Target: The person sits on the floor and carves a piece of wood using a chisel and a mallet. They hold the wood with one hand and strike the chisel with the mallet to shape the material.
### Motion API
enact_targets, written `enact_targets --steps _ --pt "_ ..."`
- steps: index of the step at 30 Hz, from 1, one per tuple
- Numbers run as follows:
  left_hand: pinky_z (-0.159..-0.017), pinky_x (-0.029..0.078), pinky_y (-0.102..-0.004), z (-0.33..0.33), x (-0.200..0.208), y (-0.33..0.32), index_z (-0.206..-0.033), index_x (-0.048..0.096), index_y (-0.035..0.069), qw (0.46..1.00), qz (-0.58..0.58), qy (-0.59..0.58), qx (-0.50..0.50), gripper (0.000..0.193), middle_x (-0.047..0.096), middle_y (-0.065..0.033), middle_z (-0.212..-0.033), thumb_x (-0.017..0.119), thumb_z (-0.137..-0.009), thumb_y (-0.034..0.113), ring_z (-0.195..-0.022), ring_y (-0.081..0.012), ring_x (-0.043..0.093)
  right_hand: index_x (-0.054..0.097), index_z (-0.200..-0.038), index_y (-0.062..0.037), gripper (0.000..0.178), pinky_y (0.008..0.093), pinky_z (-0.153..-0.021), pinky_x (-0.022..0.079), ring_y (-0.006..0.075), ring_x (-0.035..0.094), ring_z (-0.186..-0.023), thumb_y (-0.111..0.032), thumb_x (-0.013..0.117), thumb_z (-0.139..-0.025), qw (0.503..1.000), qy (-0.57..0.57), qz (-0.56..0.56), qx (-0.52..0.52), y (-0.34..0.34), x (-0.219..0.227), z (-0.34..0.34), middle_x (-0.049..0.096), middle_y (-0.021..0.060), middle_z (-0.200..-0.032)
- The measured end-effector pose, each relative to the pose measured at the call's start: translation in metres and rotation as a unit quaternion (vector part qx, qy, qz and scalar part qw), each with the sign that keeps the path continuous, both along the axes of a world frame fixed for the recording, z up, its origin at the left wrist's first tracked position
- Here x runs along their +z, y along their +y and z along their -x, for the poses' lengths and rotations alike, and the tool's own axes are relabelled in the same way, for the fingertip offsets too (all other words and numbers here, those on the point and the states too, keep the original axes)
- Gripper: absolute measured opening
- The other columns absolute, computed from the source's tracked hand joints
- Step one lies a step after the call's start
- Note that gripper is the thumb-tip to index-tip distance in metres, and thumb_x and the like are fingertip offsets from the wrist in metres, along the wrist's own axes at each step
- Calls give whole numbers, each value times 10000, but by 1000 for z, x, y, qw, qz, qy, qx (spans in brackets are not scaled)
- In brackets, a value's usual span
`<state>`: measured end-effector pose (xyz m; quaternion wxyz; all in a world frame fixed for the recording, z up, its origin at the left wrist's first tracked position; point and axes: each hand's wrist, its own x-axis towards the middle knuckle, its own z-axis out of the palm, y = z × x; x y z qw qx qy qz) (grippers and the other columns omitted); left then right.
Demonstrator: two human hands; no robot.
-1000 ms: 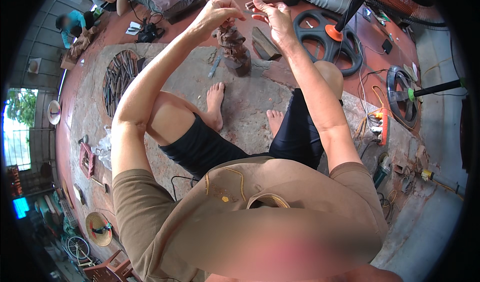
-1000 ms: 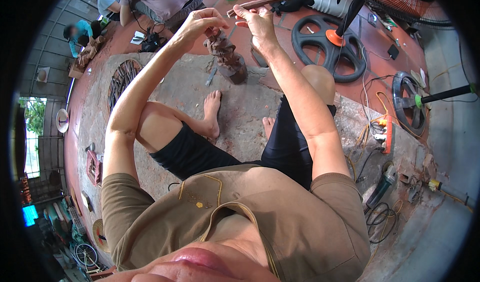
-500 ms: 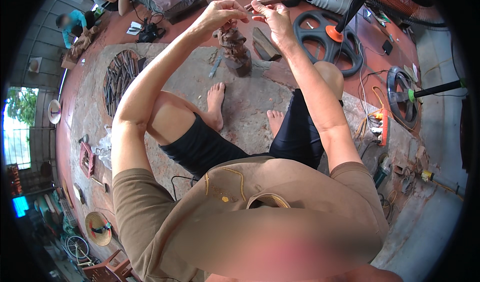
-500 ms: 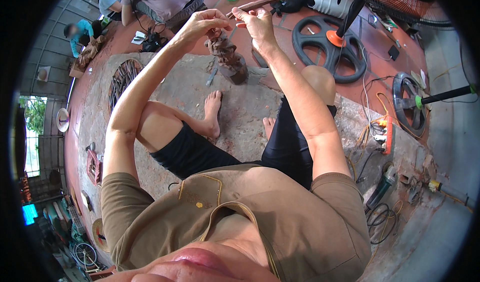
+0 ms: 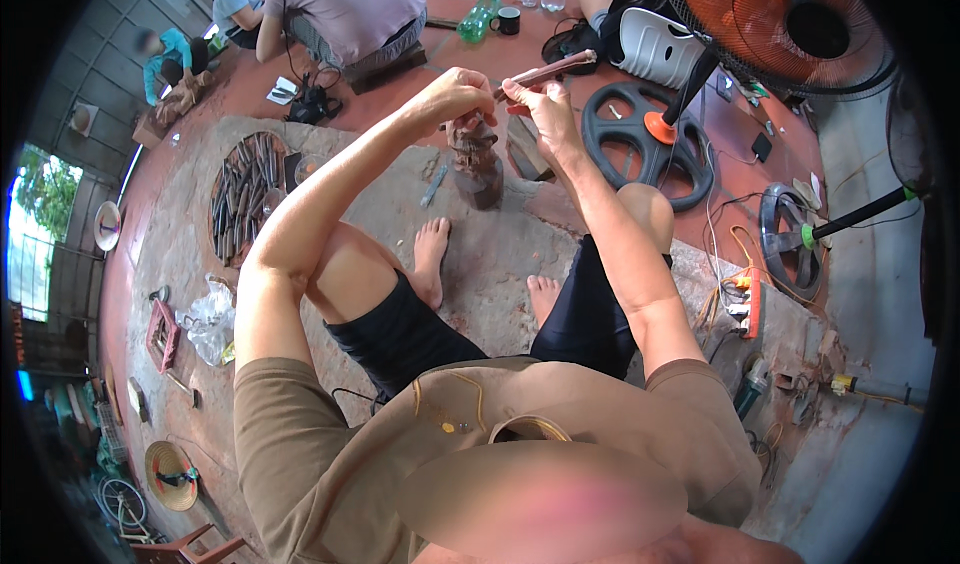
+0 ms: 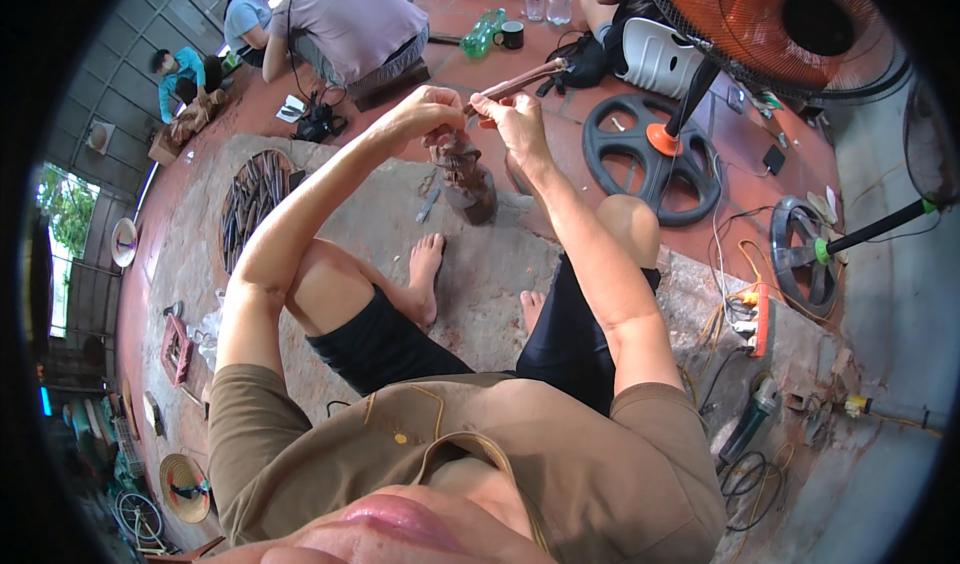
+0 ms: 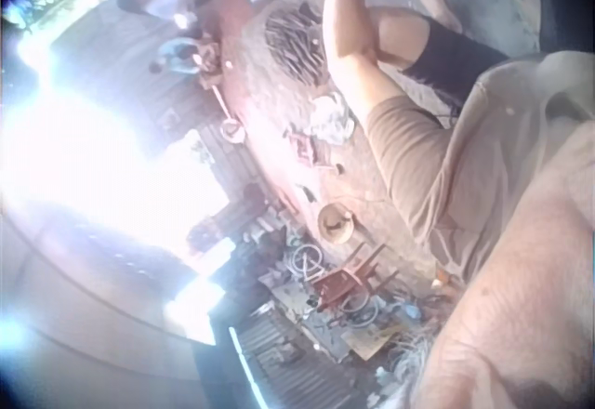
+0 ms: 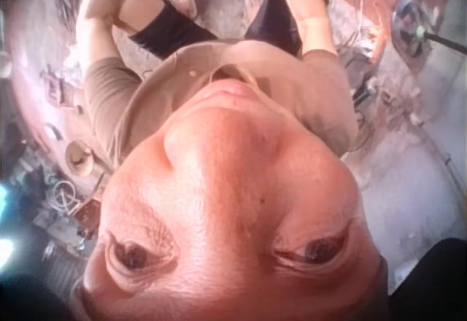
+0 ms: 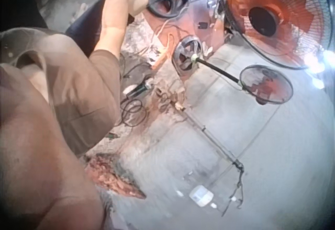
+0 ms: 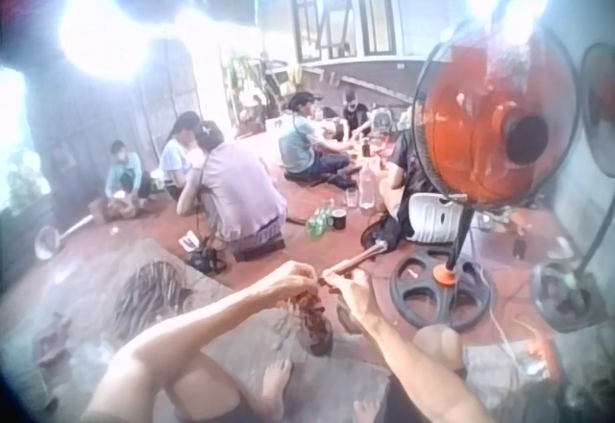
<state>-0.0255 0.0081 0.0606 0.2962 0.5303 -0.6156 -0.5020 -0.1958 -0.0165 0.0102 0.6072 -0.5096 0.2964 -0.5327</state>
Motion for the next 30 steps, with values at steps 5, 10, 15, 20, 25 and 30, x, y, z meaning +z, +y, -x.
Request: enact_targets --steps 5,10,15,20,25,30 --pt "-408 378 -242 -3 -14 12 -722 591 18 978 -16 -205 -35 95 646 -69 -631 593 -714 112 -483 -99 534 634 -840 -26 159 226 -531 510 106 599 -646 -150 727 -806 995 -90 -20 -30 -9 9 12 642 41 -779" --pt "-437 438 -270 2 -45 28 -793 633 17 929 -90 -275 -231 187 689 -71 -730 559 -766 186 -531 -147 608 597 -864 -29 210 250 -547 520 123 593 -664 -166 743 -800 992 -89 -30 -80 -25 7 32 618 44 -785" --pt "-559 505 -348 8 -64 33 -843 641 38 852 -75 -416 -308 161 696 -86 -804 557 -766 151 -641 -211 660 602 -855 -33 193 254 -552 516 118 587 -660 -155 741 -800 992 -95 -42 -72 -19 12 29 621 37 -781" --pt "-734 482 -406 -2 -95 34 -780 653 57 854 137 -376 -332 113 664 -106 -804 614 -682 98 -853 -286 642 611 -840 -44 168 253 -555 508 112 584 -658 -154 734 -806 991 -91 -49 -85 -19 12 31 614 24 -759" --pt "-715 482 -419 20 -72 40 -829 666 48 832 73 -436 -335 139 667 -119 -807 603 -712 89 -816 -307 643 605 -855 -41 179 254 -552 515 115 583 -665 -155 734 -806 991 -81 -54 -93 -22 7 39 599 23 -773" --pt "-657 495 -439 14 -65 33 -867 676 52 841 154 -408 -321 170 662 -173 -782 575 -756 131 -790 -328 653 596 -870 -36 193 255 -552 519 118 580 -671 -155 734 -807 991 -80 -57 -88 -22 8 38 584 23 -793"
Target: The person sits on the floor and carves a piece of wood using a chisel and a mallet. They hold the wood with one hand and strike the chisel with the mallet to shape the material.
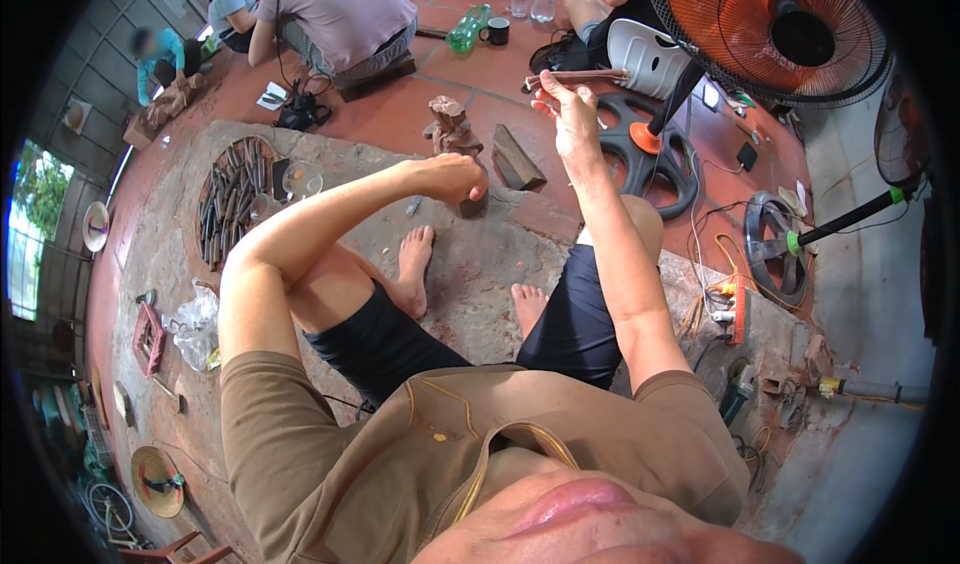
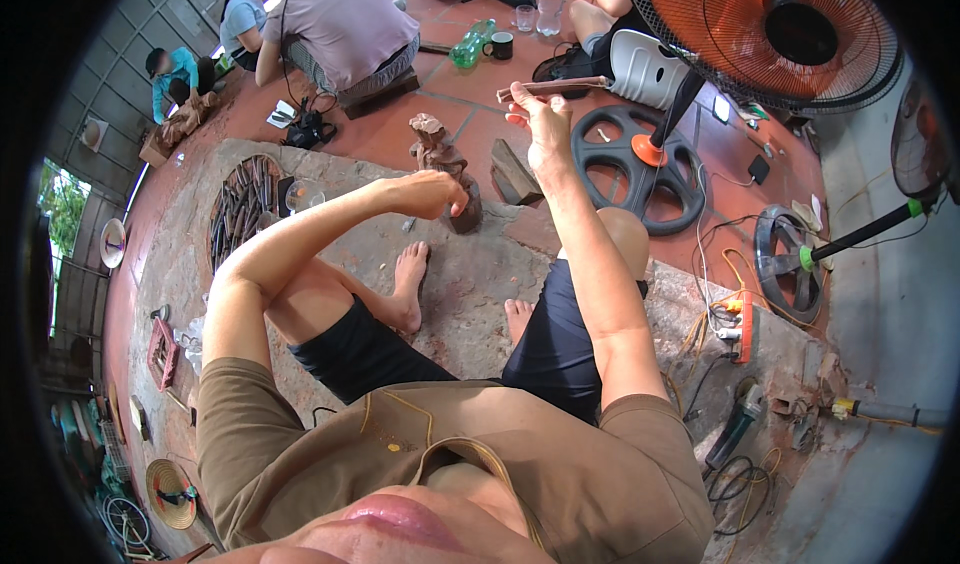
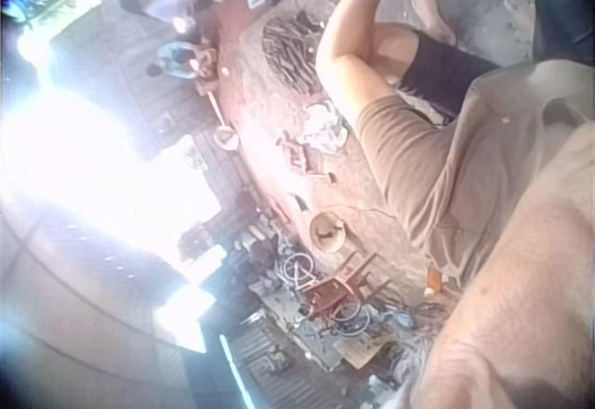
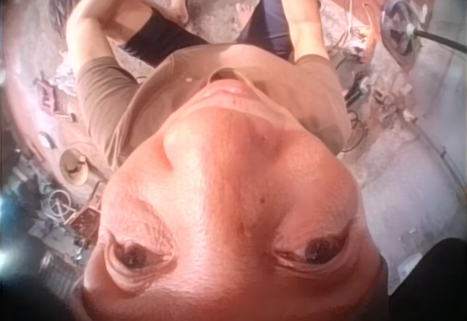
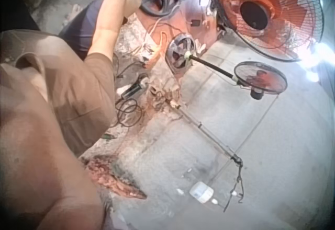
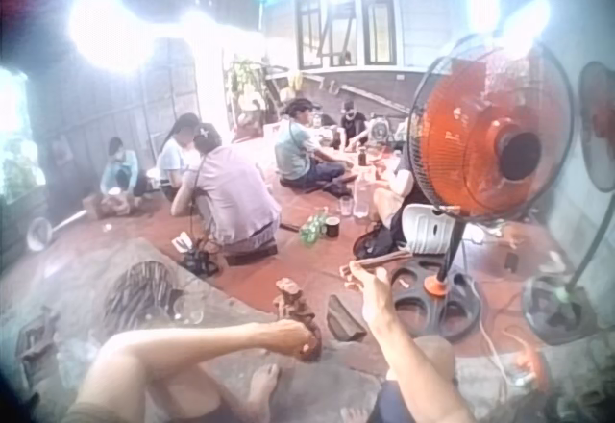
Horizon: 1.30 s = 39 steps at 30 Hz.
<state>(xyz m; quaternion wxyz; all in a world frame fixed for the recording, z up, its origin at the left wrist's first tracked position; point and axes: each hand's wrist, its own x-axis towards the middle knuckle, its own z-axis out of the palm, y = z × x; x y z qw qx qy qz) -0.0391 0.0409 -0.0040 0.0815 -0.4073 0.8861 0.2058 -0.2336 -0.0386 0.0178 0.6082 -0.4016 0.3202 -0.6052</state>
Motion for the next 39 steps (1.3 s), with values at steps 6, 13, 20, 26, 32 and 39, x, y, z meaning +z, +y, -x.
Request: enact_targets --steps 6,13,20,26,32,39 --pt "-690 476 -429 8 17 -13 -846 656 45 989 111 82 47 158 640 -151 -758 596 -837 192 -810 -347 606 597 -871 -36 195 259 -564 523 118 580 -672 -159 735 -807 1000 3 -3 5 -2 -4 7 587 22 -793" --pt "-771 459 -413 0 21 -28 -870 652 47 933 266 232 77 182 641 -93 -787 605 -853 222 -872 -281 584 622 -866 -51 174 257 -568 514 116 599 -685 -160 735 -793 999 -5 -9 37 -5 -8 0 636 35 -787" --pt "-800 417 -427 -21 8 -52 -899 678 177 925 342 109 125 183 659 3 -959 629 -761 286 -980 -219 541 638 -892 -71 137 274 -618 521 107 618 -671 -140 725 -812 999 -1 7 36 -8 -11 11 655 22 -802" --pt "-781 493 -421 -32 -13 -64 -856 677 122 932 301 151 132 229 652 -60 -945 632 -736 312 -972 -276 560 630 -923 -81 170 278 -667 523 91 626 -702 -183 723 -825 998 16 -14 55 -9 -15 16 671 24 -846" --pt "-780 478 -433 -35 -16 -75 -870 678 115 929 307 127 163 368 653 -61 -938 667 -704 442 -978 -281 561 629 -909 -72 181 285 -668 511 96 622 -691 -184 735 -814 998 22 -15 54 -5 -11 10 673 32 -844" --pt "-804 444 -441 -30 -9 -76 -901 688 123 940 302 82 139 396 665 -56 -973 657 -714 471 -989 -264 575 613 -930 -60 200 278 -651 517 106 635 -677 -166 734 -813 998 16 -29 45 -4 -12 12 672 37 -823"
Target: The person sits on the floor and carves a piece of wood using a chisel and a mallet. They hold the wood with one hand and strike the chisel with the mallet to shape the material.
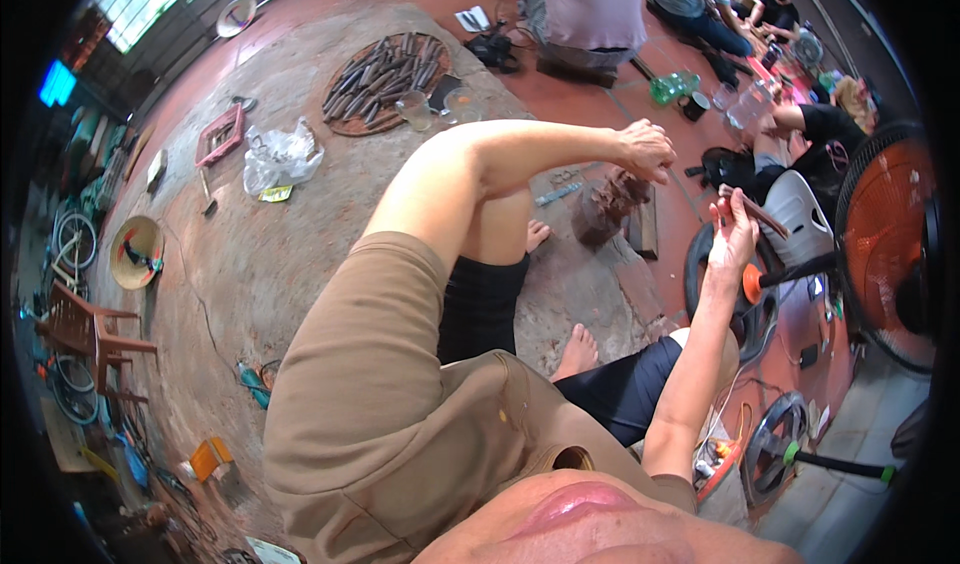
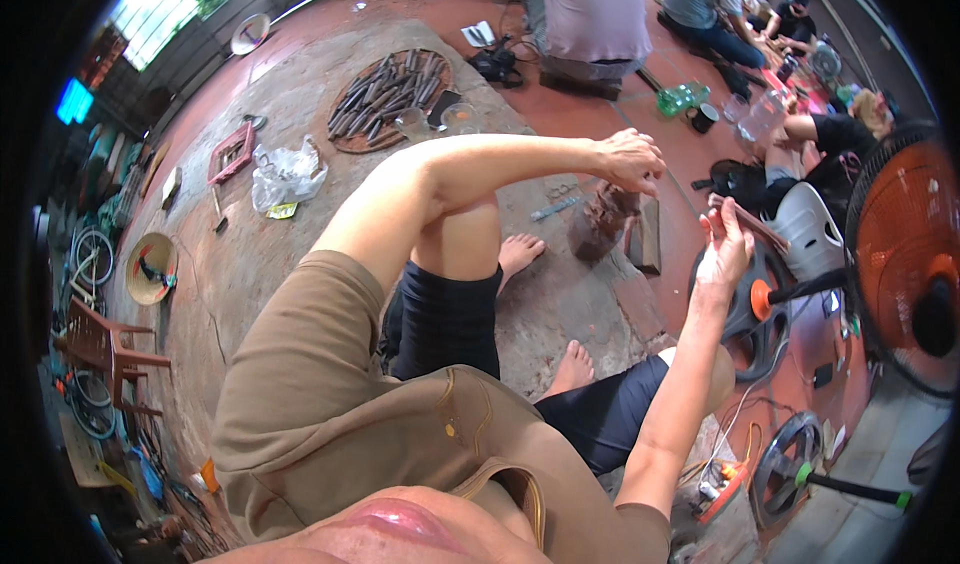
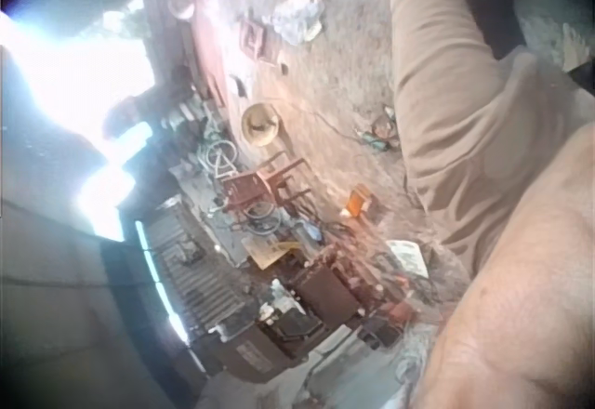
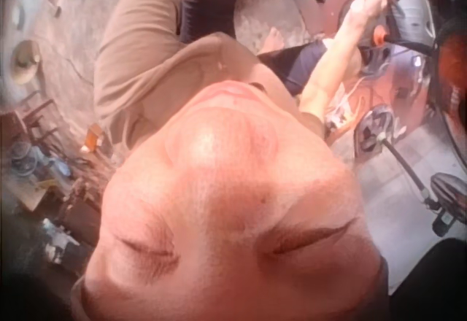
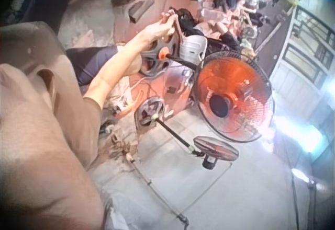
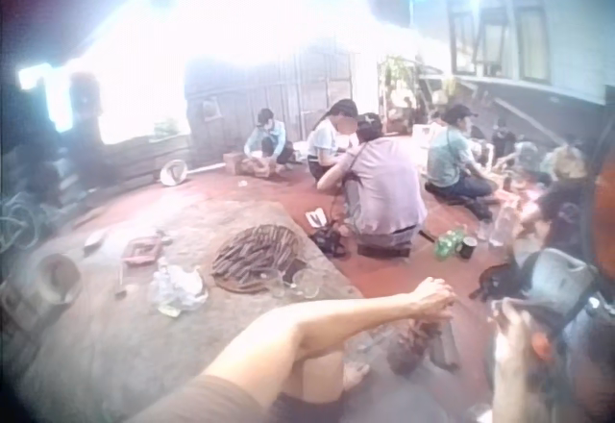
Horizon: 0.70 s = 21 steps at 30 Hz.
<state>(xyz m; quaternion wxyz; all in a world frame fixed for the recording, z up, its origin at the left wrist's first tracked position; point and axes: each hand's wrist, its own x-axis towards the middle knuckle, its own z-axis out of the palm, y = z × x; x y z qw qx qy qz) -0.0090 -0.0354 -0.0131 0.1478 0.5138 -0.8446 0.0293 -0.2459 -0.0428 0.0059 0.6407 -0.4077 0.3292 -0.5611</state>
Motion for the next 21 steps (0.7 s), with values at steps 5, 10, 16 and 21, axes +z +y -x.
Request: enact_targets --steps 5,10,16,21 --pt "-797 502 -422 0 5 3 -896 680 107 998 -50 7 32 331 664 -93 -969 631 -771 410 -990 -302 591 643 -895 -74 127 291 -651 525 89 620 -678 -178 698 -846 1000 -4 7 18 -4 -7 1 660 16 -796" --pt "-712 511 -447 -7 12 -1 -843 667 63 998 -23 36 39 327 666 -140 -878 610 -770 376 -855 -341 632 647 -876 -89 124 274 -633 520 93 630 -659 -185 712 -831 1000 -11 11 12 -4 -4 1 670 16 -780" --pt "-641 505 -440 -7 14 -5 -859 668 40 998 -23 13 65 327 655 -180 -742 606 -807 356 -736 -355 637 612 -845 -66 184 265 -599 515 94 592 -655 -179 748 -795 1000 -14 -1 -13 -1 -2 1 635 14 -770" --pt "-620 499 -447 5 15 4 -849 659 33 998 -38 5 57 333 643 -177 -695 603 -817 359 -698 -361 634 598 -844 -60 205 270 -599 519 98 594 -651 -184 753 -791 1000 -17 -5 -19 1 0 1 619 17 -754"
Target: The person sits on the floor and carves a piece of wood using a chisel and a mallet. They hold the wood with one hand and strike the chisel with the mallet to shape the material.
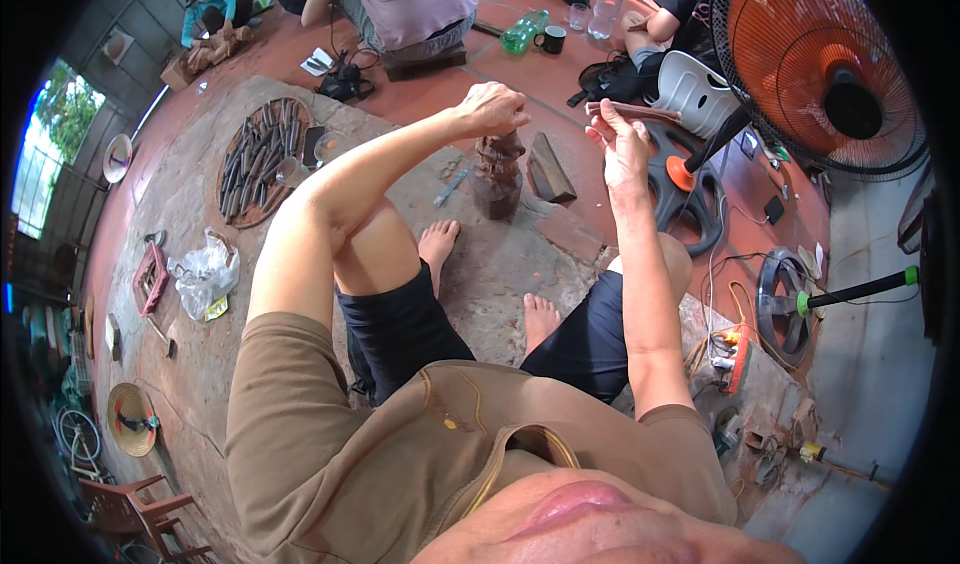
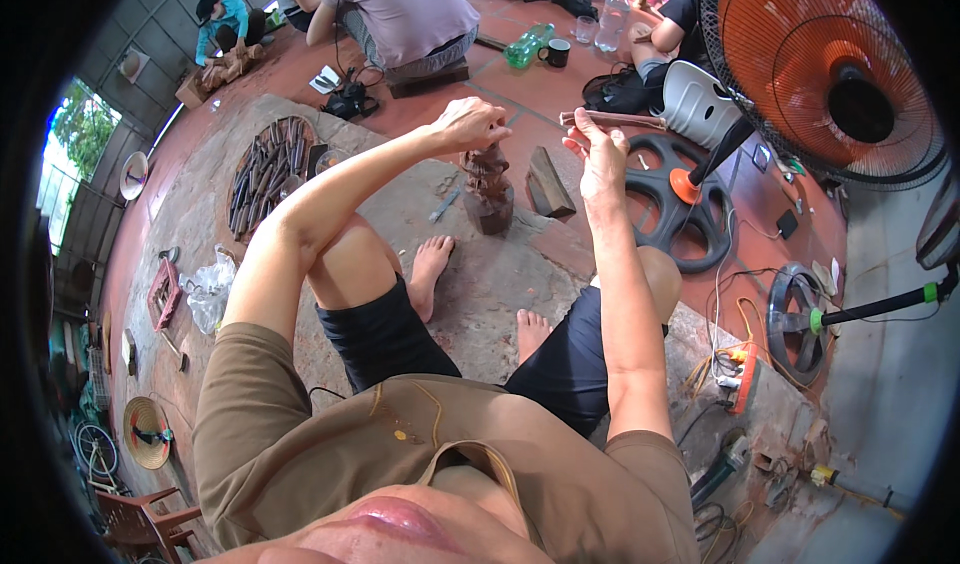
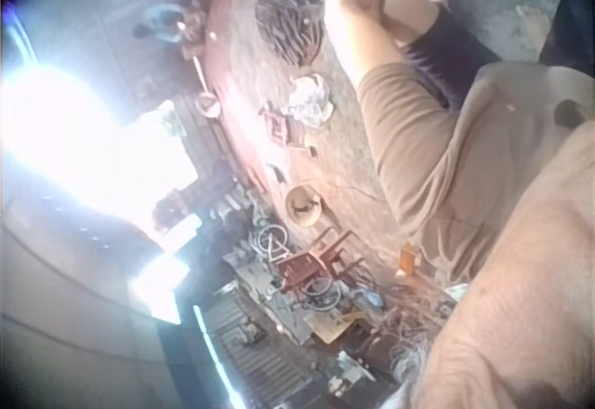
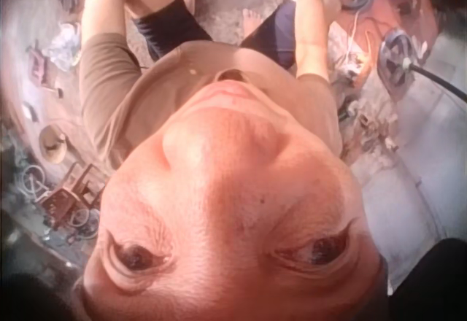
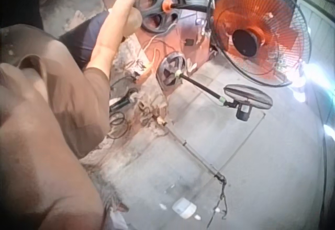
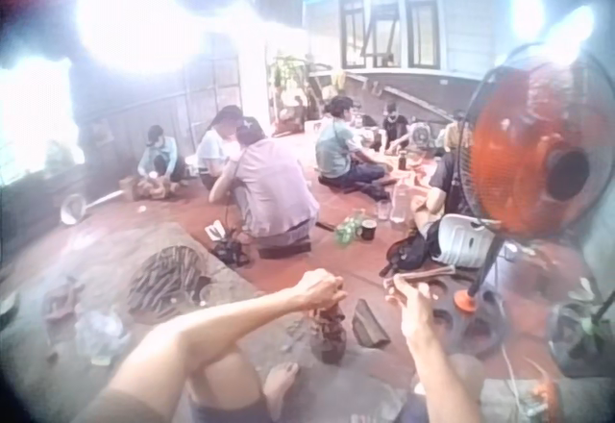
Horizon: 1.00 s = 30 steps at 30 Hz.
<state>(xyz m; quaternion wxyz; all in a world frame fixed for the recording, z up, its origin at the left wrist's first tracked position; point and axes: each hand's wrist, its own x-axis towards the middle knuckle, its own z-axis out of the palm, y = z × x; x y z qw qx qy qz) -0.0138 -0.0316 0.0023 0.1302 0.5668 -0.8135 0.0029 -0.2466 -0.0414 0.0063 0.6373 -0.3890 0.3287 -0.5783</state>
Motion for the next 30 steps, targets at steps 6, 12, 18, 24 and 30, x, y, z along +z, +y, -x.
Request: enact_targets --steps 6,12,18,24,30 --pt "-607 496 -457 6 1 3 -826 648 26 1000 12 -6 -11 349 631 -196 -692 604 -818 372 -700 -374 631 605 -836 -58 196 267 -597 520 96 592 -641 -187 748 -797 1000 5 4 8 3 2 -8 620 16 -752" --pt "-630 499 -448 18 4 -6 -806 666 23 999 -14 -12 29 437 648 -193 -728 591 -823 454 -720 -361 642 613 -835 -54 191 265 -595 519 93 589 -637 -190 743 -801 1000 12 0 8 1 -1 -7 622 15 -748" --pt "-632 503 -434 5 1 -17 -804 681 18 997 -24 23 66 545 651 -189 -719 560 -824 549 -710 -351 646 609 -835 -51 194 268 -595 517 96 590 -643 -187 742 -801 1000 7 7 4 2 0 -4 622 18 -757" --pt "-601 498 -454 12 -3 -12 -770 670 21 998 -12 -34 44 574 632 -198 -670 490 -856 559 -672 -370 636 599 -851 -46 213 274 -592 519 102 588 -647 -187 749 -794 1000 8 2 -2 0 -1 -1 621 22 -762" --pt "-605 497 -467 18 -6 -6 -770 660 16 998 42 -45 -19 563 636 -192 -683 464 -873 533 -674 -379 631 600 -843 -43 214 274 -589 520 107 587 -652 -182 754 -788 1000 13 -2 -9 0 -3 0 619 26 -770"
